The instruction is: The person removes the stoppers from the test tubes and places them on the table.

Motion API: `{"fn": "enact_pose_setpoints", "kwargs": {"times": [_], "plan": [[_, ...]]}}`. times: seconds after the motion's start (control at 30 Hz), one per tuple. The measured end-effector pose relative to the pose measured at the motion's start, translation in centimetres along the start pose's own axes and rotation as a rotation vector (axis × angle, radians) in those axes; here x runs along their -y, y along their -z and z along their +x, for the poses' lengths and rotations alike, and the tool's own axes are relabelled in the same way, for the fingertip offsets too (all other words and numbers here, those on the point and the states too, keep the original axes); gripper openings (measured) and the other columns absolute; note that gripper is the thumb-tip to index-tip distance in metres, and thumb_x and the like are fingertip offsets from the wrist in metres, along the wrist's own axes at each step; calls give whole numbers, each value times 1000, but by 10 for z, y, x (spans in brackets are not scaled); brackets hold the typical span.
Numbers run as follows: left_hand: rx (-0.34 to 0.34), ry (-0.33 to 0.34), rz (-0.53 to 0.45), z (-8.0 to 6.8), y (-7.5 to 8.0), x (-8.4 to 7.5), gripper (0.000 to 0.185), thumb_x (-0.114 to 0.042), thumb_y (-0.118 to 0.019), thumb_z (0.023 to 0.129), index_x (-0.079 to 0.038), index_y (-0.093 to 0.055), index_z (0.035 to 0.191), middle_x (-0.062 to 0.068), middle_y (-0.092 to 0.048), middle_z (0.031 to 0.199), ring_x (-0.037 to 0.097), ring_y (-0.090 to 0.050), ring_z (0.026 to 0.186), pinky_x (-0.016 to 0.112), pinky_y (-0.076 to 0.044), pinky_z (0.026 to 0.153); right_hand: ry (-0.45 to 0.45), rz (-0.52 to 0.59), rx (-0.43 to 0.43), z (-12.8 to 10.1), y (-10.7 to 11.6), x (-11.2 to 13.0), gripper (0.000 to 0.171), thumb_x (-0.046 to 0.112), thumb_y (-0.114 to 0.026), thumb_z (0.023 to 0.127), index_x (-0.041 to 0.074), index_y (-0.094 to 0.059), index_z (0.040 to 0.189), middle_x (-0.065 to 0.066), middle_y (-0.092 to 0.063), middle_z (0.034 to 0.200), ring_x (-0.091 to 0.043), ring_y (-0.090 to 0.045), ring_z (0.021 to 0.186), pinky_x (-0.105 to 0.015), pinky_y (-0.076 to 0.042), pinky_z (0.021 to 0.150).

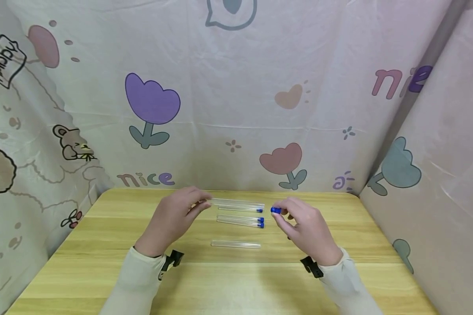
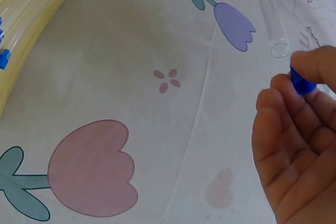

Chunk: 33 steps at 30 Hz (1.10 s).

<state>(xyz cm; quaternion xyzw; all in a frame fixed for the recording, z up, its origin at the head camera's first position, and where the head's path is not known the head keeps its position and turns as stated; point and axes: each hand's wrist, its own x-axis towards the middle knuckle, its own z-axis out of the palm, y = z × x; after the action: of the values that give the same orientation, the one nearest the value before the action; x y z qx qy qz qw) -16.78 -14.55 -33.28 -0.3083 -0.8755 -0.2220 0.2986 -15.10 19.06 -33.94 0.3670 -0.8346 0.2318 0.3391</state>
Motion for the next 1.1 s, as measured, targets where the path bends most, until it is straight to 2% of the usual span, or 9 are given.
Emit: {"fn": "enact_pose_setpoints", "kwargs": {"times": [0.23,0.33,0.47,0.63,0.73,0.83,1.0,1.1], "plan": [[28,16,-6,1,-1,-2,14,-21,-77,94,-17,-76,107,-8,-72,97,6,-63,78,27,-55,67,-67,-43,-36,1,0,1,27,3,-80,87,7,-71,112,1,-69,96,-12,-64,83,-26,-57,66],[73,38,4,1,-1,-3,14,-23,-76,96,-17,-76,108,-8,-73,100,7,-64,81,28,-56,70,-73,-41,-42,1,0,0,28,1,-79,88,7,-70,114,0,-69,98,-13,-65,85,-27,-58,67],[158,67,24,1,-5,-4,11,-25,-76,96,-20,-77,106,-9,-73,98,6,-64,81,29,-55,71,-59,-47,-45,1,-1,-1,24,0,-78,88,9,-71,109,1,-71,100,-14,-67,87,-28,-58,67],[262,66,42,-1,-21,-11,8,-24,-79,93,-19,-78,100,-10,-72,92,4,-62,79,28,-56,73,-45,-57,-29,0,-3,-3,22,2,-79,89,9,-72,108,0,-72,101,-13,-67,87,-29,-58,65],[336,45,34,-2,-35,-15,11,-26,-77,95,-18,-79,102,-8,-73,94,7,-66,82,29,-58,77,-47,-59,-4,-2,-4,-3,21,4,-79,89,9,-72,108,1,-72,101,-11,-66,87,-27,-57,66],[379,38,20,-3,-47,-16,11,-25,-76,95,-16,-79,102,-6,-75,96,10,-71,87,31,-59,81,-61,-65,14,-2,-4,-2,20,6,-80,90,10,-72,108,2,-72,99,-9,-65,86,-25,-57,66],[395,102,19,-5,-58,-5,8,-21,-78,94,-14,-79,98,-5,-74,91,10,-69,81,31,-59,77,-78,-69,26,-1,-4,-2,20,8,-80,90,11,-72,108,3,-72,98,-8,-65,85,-26,-57,66],[436,161,11,-7,-63,3,7,-20,-78,94,-14,-79,96,-5,-73,89,9,-66,78,31,-58,76,-80,-69,40,0,-4,-1,18,10,-80,90,11,-72,107,4,-71,98,-8,-65,85,-27,-57,64]]}}
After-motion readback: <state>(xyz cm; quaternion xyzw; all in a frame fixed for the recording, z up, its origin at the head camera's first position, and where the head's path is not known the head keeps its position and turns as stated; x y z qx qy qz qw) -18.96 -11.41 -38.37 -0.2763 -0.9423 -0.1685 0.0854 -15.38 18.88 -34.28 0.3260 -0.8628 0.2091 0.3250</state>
